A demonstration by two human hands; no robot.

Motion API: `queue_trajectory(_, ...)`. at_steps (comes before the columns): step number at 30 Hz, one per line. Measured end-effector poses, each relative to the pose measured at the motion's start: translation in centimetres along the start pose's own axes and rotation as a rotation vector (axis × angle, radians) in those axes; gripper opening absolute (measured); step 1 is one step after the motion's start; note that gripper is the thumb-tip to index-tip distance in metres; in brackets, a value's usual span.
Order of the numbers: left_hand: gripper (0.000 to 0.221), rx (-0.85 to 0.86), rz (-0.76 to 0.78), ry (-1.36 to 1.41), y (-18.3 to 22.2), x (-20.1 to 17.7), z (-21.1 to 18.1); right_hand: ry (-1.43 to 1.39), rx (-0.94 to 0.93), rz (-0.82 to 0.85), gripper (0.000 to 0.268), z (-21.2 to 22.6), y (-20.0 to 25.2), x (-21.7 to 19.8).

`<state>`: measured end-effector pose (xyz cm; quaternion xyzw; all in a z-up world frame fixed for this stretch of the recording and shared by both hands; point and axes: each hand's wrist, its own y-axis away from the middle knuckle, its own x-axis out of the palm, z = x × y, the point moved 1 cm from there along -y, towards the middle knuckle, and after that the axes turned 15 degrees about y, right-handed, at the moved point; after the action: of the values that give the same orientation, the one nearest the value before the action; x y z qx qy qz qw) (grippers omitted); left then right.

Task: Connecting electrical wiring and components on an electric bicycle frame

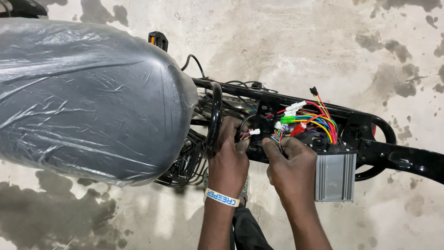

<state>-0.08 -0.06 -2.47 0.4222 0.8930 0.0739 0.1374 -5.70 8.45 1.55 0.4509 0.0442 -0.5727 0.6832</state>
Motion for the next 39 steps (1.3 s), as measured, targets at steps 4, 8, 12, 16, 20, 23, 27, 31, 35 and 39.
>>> queue_trajectory(4,0.017,-0.006,0.023,-0.037,-0.1,-0.3,0.1,0.019,-0.157,-0.070,0.013,-2.8,-1.3,0.4)
queue_trajectory(8,0.018,0.014,0.019,-0.063,-0.2,-0.3,0.2,0.044,-0.154,-0.026,0.017,-2.2,-1.0,0.0)
queue_trajectory(12,0.016,-0.073,0.024,-0.044,-0.4,-0.3,-0.1,0.072,-0.149,0.053,0.017,0.1,0.0,-0.5)
queue_trajectory(16,0.013,-0.123,0.016,-0.073,-0.5,-0.2,-0.1,0.182,-0.150,0.087,0.019,-1.2,-1.5,-0.4)
queue_trajectory(20,0.008,-0.257,0.014,-0.136,-1.4,0.2,-0.4,0.073,-0.090,0.105,0.018,-0.2,-1.4,-0.4)
queue_trajectory(23,0.009,-0.198,-0.011,-0.175,-1.1,0.1,0.1,0.029,-0.064,0.116,0.022,0.0,-1.4,-0.2)
queue_trajectory(27,0.016,-0.067,-0.042,-0.143,-1.0,0.7,1.3,-0.084,-0.023,0.124,0.019,-1.7,-2.5,0.2)
queue_trajectory(31,0.013,-0.027,-0.027,-0.122,-0.3,0.1,-0.2,-0.075,-0.050,0.111,0.021,-2.0,-1.9,-0.1)
queue_trajectory(35,0.027,-0.029,-0.033,-0.060,-0.3,0.0,-0.1,-0.119,0.006,0.067,0.036,-0.2,-0.6,0.5)
queue_trajectory(39,0.028,-0.344,0.038,-0.039,0.1,0.0,0.2,-0.153,0.014,-0.033,0.020,-0.7,-0.4,1.1)
